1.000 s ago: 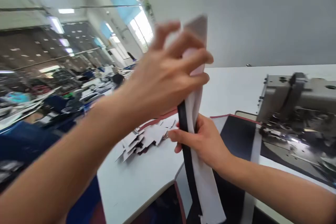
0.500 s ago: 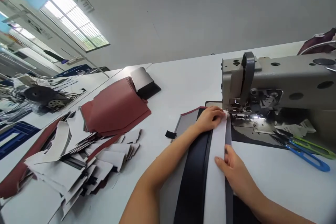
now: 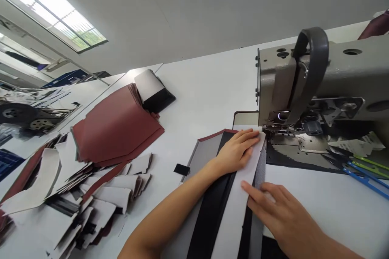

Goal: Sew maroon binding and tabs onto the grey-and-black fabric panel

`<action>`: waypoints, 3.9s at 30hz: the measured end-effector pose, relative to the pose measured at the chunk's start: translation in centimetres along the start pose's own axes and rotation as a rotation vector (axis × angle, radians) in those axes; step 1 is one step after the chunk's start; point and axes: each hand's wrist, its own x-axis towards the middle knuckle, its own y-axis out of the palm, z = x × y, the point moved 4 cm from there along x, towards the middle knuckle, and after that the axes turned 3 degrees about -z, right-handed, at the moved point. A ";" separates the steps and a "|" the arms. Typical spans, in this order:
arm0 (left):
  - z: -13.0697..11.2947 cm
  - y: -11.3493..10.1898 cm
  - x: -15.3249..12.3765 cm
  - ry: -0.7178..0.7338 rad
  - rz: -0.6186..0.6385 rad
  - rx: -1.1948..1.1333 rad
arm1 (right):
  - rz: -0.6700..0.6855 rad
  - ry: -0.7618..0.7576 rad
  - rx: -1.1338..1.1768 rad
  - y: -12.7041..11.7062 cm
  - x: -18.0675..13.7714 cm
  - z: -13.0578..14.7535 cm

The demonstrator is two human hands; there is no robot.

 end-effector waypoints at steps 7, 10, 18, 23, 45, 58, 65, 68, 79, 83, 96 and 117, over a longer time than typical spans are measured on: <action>-0.2 -0.5 0.3 0.023 0.088 -0.016 | 0.060 -0.099 0.112 -1.0 0.1 -1.8; -0.4 -0.6 0.1 0.025 0.026 0.034 | 0.069 -0.082 0.154 -0.8 -0.5 -2.2; -1.0 -0.5 0.0 0.112 -0.052 0.059 | -0.006 -0.051 0.222 -0.6 -0.7 -2.5; -1.1 -0.5 0.1 0.086 -0.035 0.095 | 0.058 -0.056 0.231 -0.4 -0.7 -2.5; -1.4 0.1 0.4 0.098 0.099 0.175 | 0.190 -0.453 -0.135 -1.2 1.4 -0.9; -1.2 0.5 0.4 0.059 0.192 0.249 | 0.151 -0.612 -0.151 -1.5 1.7 -2.0; -1.3 0.5 0.5 0.067 0.191 0.286 | 0.097 -0.551 -0.083 -1.5 1.3 -2.9; -1.3 0.6 0.6 0.053 0.174 0.292 | 0.099 -0.535 -0.066 -1.5 1.3 -3.2; -1.0 1.2 2.3 0.007 0.090 0.240 | 0.066 -0.492 -0.021 -1.8 0.3 -5.7; -0.9 1.2 2.1 -0.005 0.093 0.230 | 0.041 -0.482 0.017 -1.9 0.5 -5.8; -0.8 1.4 3.3 -0.039 0.104 0.263 | 0.021 -0.407 0.040 -2.3 0.8 -6.6; -0.2 1.1 3.2 0.006 0.124 0.283 | 0.041 -0.412 0.034 -2.2 1.2 -6.5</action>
